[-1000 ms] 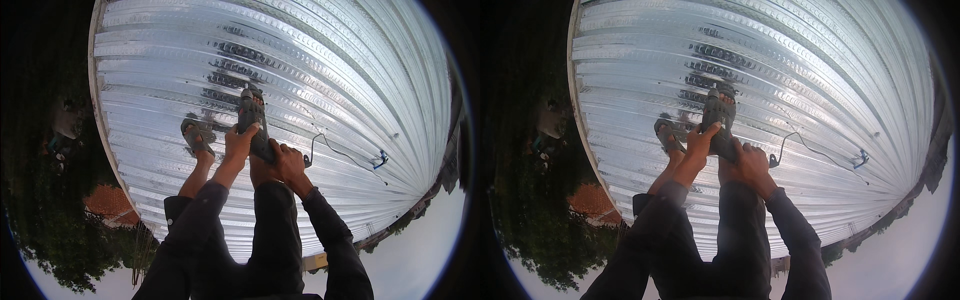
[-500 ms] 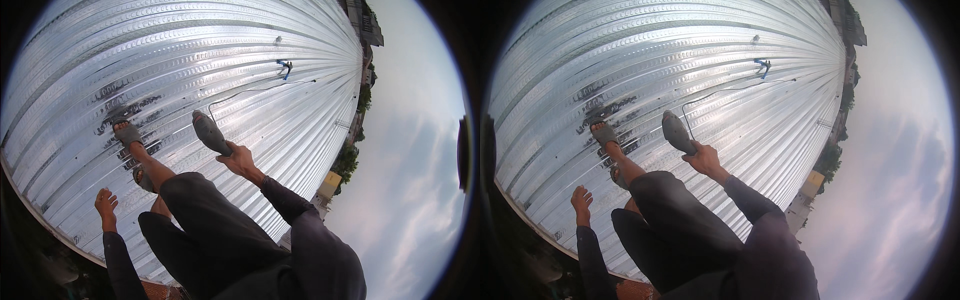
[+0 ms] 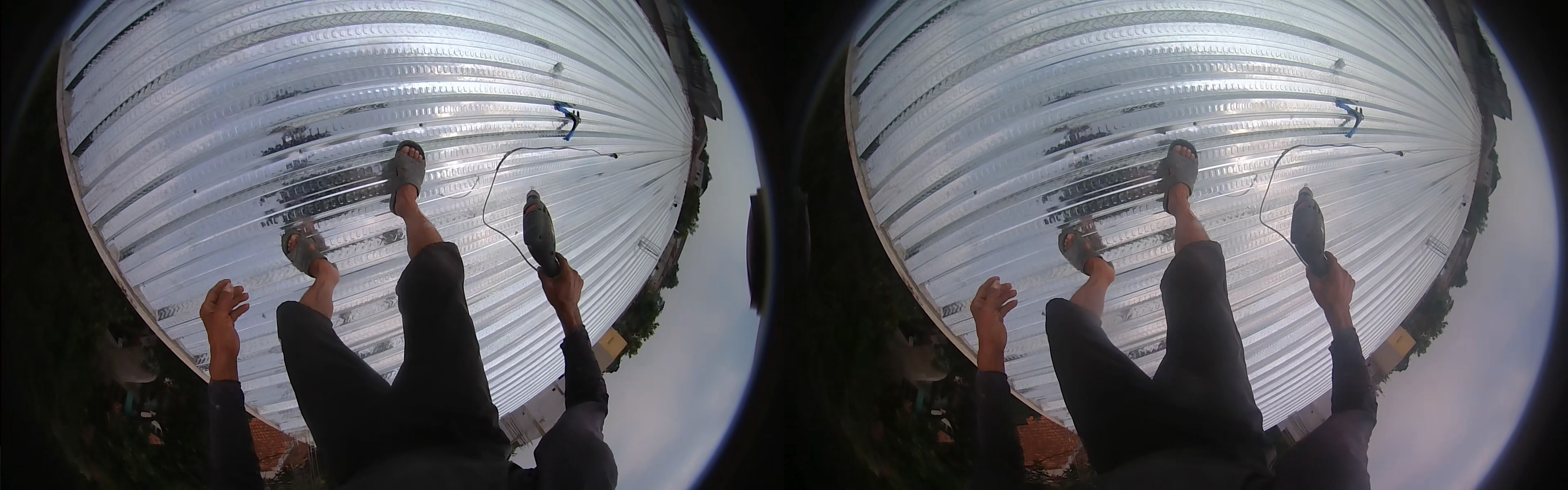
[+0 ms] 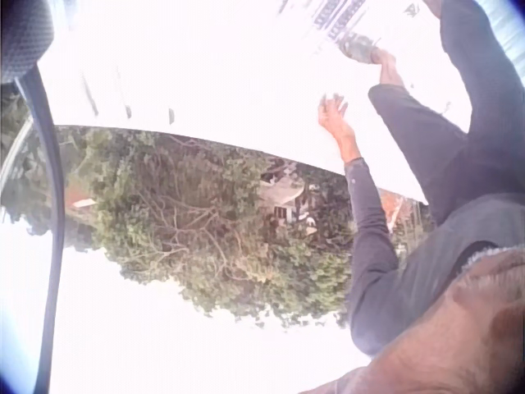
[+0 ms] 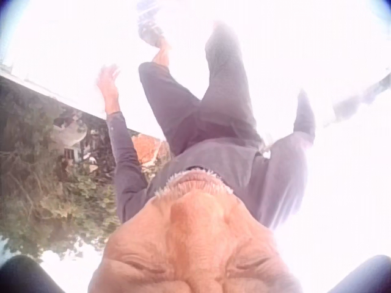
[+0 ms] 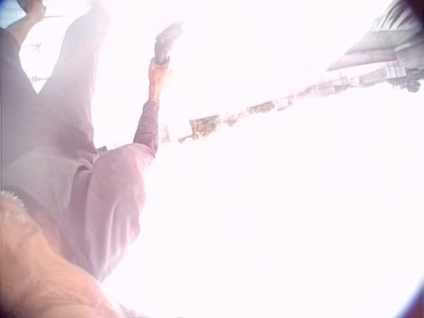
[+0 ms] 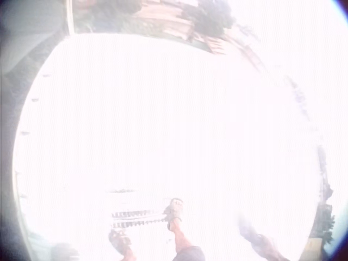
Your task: The person applies sealant along seams of a corrugated metal roof using a caulking gun, then uses a power drill to fasten the panels. The person moves along the roof, repeating the sealing and fastening steps across multiple seams.
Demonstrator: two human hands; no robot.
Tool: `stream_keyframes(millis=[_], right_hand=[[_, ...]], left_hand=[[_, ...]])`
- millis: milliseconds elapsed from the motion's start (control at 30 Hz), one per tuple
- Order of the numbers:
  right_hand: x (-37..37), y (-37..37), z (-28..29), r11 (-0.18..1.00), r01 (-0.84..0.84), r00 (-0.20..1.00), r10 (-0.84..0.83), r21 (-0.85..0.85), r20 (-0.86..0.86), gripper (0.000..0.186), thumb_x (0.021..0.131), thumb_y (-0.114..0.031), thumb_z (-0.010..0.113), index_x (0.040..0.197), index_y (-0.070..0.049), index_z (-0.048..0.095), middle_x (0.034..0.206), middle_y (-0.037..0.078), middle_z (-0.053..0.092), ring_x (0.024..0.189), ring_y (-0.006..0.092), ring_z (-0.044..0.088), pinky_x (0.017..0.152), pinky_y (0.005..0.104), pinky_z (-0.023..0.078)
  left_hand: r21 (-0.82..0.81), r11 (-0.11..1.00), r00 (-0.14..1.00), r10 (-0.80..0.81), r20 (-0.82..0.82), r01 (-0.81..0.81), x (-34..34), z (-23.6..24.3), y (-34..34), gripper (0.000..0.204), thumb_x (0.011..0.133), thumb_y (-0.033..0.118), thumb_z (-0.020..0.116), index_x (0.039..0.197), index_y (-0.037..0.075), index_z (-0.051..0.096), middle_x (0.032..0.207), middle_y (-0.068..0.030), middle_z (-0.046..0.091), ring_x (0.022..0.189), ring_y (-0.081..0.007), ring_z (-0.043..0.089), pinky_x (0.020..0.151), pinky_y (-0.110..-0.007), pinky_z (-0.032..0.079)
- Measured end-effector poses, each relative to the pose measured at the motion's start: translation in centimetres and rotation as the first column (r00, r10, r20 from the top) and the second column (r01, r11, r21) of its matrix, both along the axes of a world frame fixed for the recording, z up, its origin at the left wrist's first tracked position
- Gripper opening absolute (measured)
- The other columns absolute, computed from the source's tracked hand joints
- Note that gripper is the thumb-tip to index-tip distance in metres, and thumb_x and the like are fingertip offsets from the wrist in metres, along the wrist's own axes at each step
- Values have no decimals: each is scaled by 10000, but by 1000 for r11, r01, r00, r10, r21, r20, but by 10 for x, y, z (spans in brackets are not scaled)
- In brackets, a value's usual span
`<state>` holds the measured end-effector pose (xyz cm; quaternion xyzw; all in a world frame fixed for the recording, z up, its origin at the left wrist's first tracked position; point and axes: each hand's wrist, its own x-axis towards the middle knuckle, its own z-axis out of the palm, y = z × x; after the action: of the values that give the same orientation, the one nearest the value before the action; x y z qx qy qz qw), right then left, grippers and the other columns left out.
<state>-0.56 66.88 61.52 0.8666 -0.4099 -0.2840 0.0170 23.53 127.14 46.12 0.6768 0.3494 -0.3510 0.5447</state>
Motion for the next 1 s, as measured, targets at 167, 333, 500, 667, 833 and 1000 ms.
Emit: stream_keyframes(millis=[167,333,500,667,833,1000], right_hand=[[-12,-84,-70,990,-139,988,139,-8,72,512,823,-328,765,1239,-53,651,928,206,745,853,388,731,759,496,573],[24,-182,-168,944,-317,947,311,93,78,519,824,-302,768,1265,-68,625,968,200,742,805,377,733,713,486,579],[26,-247,-248,975,-196,970,177,104,168,526,840,-341,743,1281,-85,614,967,175,740,831,371,732,750,490,574],[35,-300,-307,997,-44,980,33,56,195,538,846,-373,730,1292,-98,604,978,176,736,820,384,727,735,499,566],[28,-320,-372,989,81,969,-50,-122,240,523,856,-352,713,1298,-96,601,969,178,729,821,380,722,736,509,554],[14,-329,-447,953,143,956,-62,-268,288,607,804,-328,763,1332,-97,574,900,171,706,777,377,714,709,488,560]], left_hand=[[-891,438,993,61,-101,-117,25,119,-194,296,946,210,713,1106,-22,623,988,-233,704,991,-376,703,903,-501,568],[-927,-240,957,-79,-278,-289,34,144,-355,353,820,41,831,1080,-104,641,1092,-322,661,1056,-423,675,905,-516,567],[-920,-245,948,14,-319,-306,30,113,-468,294,815,0,830,1017,-120,654,1054,-296,653,958,-341,683,801,-415,576],[-989,1,975,-167,-144,-146,76,74,-531,288,824,61,833,993,-74,642,955,-250,677,858,-345,683,748,-441,559],[-929,371,973,-214,-82,3,84,-38,-541,322,906,174,751,1101,-29,594,986,-220,691,906,-366,704,842,-492,573],[-601,738,950,-279,141,306,99,-178,-533,273,951,220,676,1098,-4,624,930,-122,685,847,-221,689,795,-378,571]])
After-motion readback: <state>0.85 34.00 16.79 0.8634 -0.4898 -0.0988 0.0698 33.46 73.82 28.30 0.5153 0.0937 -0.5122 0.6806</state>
